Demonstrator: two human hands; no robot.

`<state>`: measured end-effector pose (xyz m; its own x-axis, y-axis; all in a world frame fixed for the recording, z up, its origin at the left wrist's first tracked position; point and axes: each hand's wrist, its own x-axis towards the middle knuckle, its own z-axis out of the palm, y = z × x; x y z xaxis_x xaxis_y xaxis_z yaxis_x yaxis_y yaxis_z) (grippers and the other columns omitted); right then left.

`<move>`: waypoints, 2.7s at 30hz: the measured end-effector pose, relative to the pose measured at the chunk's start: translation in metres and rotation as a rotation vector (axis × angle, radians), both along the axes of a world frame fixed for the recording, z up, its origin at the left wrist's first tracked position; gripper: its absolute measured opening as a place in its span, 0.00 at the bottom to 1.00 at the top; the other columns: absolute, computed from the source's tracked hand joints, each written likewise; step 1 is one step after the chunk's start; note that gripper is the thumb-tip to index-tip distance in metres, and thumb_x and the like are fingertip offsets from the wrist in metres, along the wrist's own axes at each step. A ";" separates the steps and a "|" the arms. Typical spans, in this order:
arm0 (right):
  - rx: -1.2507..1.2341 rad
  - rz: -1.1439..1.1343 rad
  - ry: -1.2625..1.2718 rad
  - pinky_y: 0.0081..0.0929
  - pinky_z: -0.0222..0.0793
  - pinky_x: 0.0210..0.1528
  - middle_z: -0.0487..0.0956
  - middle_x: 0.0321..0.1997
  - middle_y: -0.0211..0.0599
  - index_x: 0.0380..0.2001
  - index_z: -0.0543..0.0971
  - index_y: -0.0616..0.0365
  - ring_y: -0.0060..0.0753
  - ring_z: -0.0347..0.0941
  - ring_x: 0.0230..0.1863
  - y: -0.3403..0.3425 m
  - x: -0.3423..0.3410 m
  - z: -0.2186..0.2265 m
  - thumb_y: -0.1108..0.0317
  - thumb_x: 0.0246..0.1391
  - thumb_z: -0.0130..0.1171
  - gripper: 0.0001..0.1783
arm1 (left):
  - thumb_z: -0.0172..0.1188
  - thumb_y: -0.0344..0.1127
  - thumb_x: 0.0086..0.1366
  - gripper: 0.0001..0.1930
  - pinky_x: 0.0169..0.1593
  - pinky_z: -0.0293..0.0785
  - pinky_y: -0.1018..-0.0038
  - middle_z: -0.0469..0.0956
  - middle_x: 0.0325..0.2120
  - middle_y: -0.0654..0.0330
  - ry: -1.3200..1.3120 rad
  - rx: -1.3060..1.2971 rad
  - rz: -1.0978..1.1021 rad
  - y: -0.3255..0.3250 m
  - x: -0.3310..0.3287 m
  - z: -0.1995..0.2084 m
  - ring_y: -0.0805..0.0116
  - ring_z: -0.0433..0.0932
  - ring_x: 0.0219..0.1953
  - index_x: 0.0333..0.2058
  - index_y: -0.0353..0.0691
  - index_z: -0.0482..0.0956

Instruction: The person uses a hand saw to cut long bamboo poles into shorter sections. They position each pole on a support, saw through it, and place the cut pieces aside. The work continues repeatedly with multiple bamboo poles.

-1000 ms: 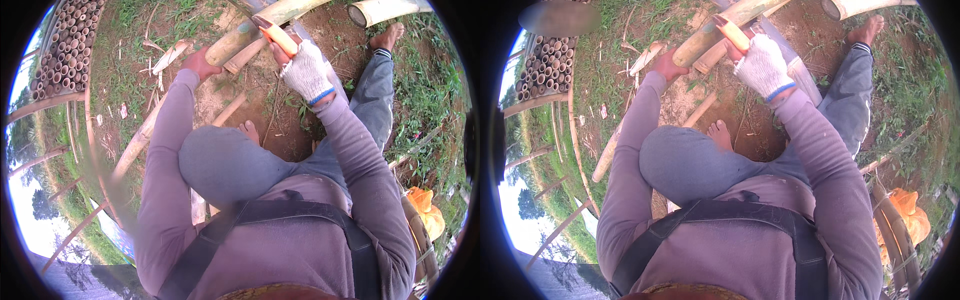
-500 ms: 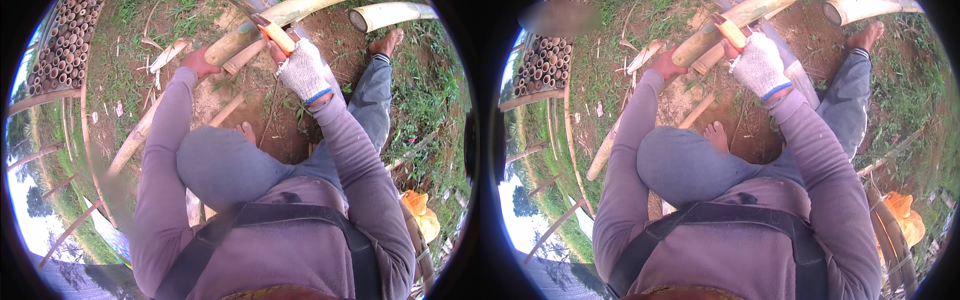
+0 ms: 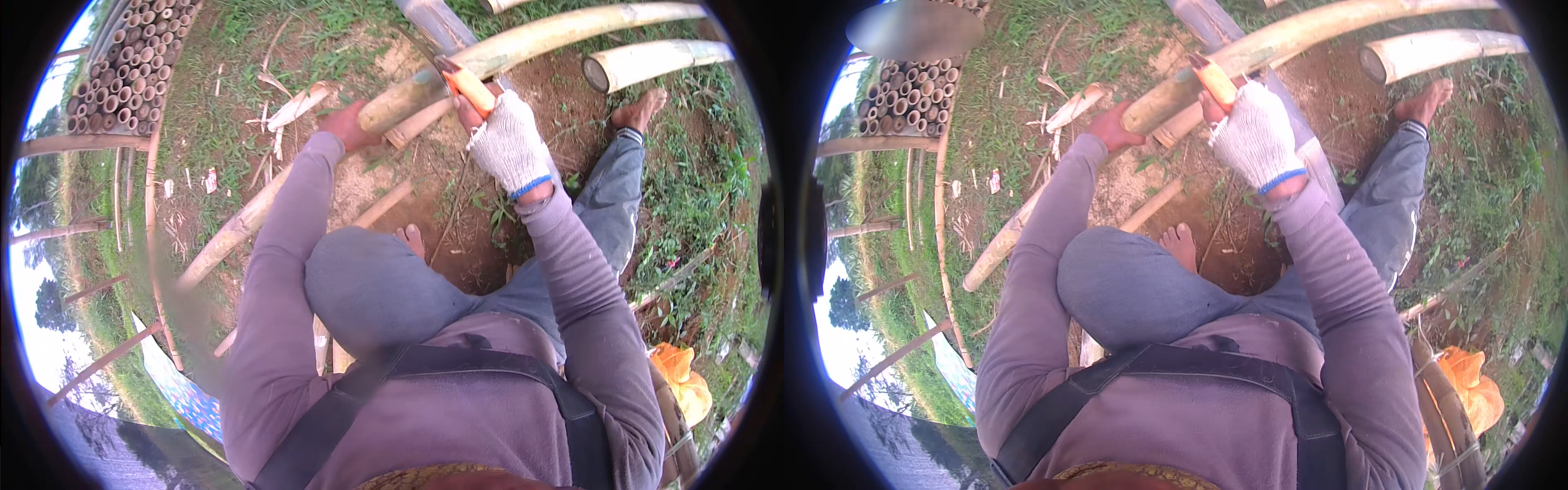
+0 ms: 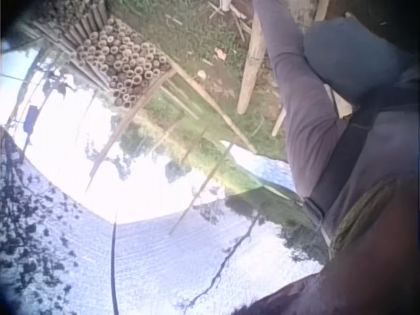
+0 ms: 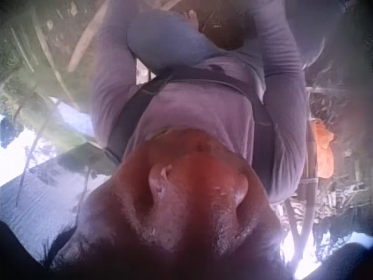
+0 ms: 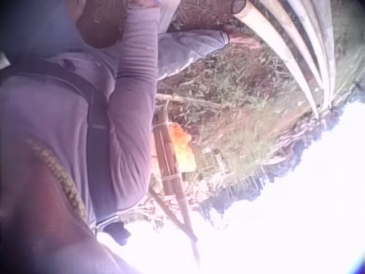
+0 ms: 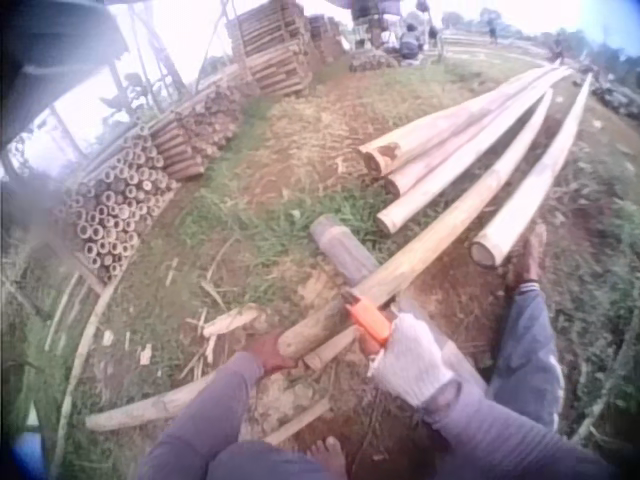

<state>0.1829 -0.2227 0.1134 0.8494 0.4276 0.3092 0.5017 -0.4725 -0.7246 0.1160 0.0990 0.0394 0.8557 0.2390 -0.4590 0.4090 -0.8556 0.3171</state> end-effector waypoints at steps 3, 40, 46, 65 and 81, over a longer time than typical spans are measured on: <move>0.135 0.128 0.125 0.50 0.75 0.36 0.83 0.29 0.56 0.45 0.84 0.61 0.61 0.82 0.33 0.003 0.003 0.022 0.56 0.67 0.67 0.18 | 0.81 0.52 0.53 0.49 0.70 0.73 0.53 0.80 0.62 0.42 -0.384 0.021 -0.090 0.008 -0.010 -0.004 0.46 0.79 0.65 0.71 0.44 0.72; 0.165 -0.337 0.254 0.42 0.75 0.50 0.85 0.39 0.49 0.44 0.84 0.65 0.43 0.81 0.41 -0.208 -0.014 -0.137 0.60 0.69 0.66 0.16 | 0.63 0.39 0.74 0.07 0.57 0.73 0.62 0.85 0.36 0.70 -1.942 -1.116 -0.652 -0.344 -0.185 0.351 0.70 0.81 0.46 0.47 0.49 0.82; 0.235 -0.278 0.313 0.40 0.74 0.49 0.84 0.38 0.46 0.44 0.84 0.65 0.40 0.80 0.41 -0.204 -0.008 -0.156 0.61 0.68 0.66 0.15 | 0.63 0.35 0.74 0.06 0.60 0.70 0.61 0.85 0.35 0.74 -2.053 -0.996 -0.539 -0.321 -0.202 0.350 0.73 0.81 0.47 0.47 0.51 0.81; 0.148 -0.284 0.252 0.39 0.74 0.50 0.84 0.39 0.45 0.44 0.84 0.66 0.37 0.78 0.42 -0.215 -0.012 -0.144 0.60 0.69 0.66 0.16 | 0.72 0.43 0.68 0.17 0.53 0.73 0.59 0.84 0.38 0.63 -2.165 -0.697 -0.702 -0.297 -0.182 0.372 0.60 0.81 0.46 0.52 0.47 0.81; 0.110 -0.169 0.235 0.41 0.76 0.49 0.85 0.43 0.49 0.50 0.83 0.67 0.42 0.82 0.43 -0.183 -0.034 -0.107 0.56 0.70 0.66 0.21 | 0.72 0.50 0.70 0.21 0.51 0.80 0.60 0.86 0.41 0.56 -0.508 -0.260 -0.162 -0.116 -0.214 0.238 0.57 0.86 0.42 0.50 0.39 0.85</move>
<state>0.1485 -0.4060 0.0065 0.9593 0.2491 0.1328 0.2356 -0.4473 -0.8628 -0.0976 -0.0168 0.2777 0.9997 0.0213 -0.0079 0.0214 -0.7627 0.6464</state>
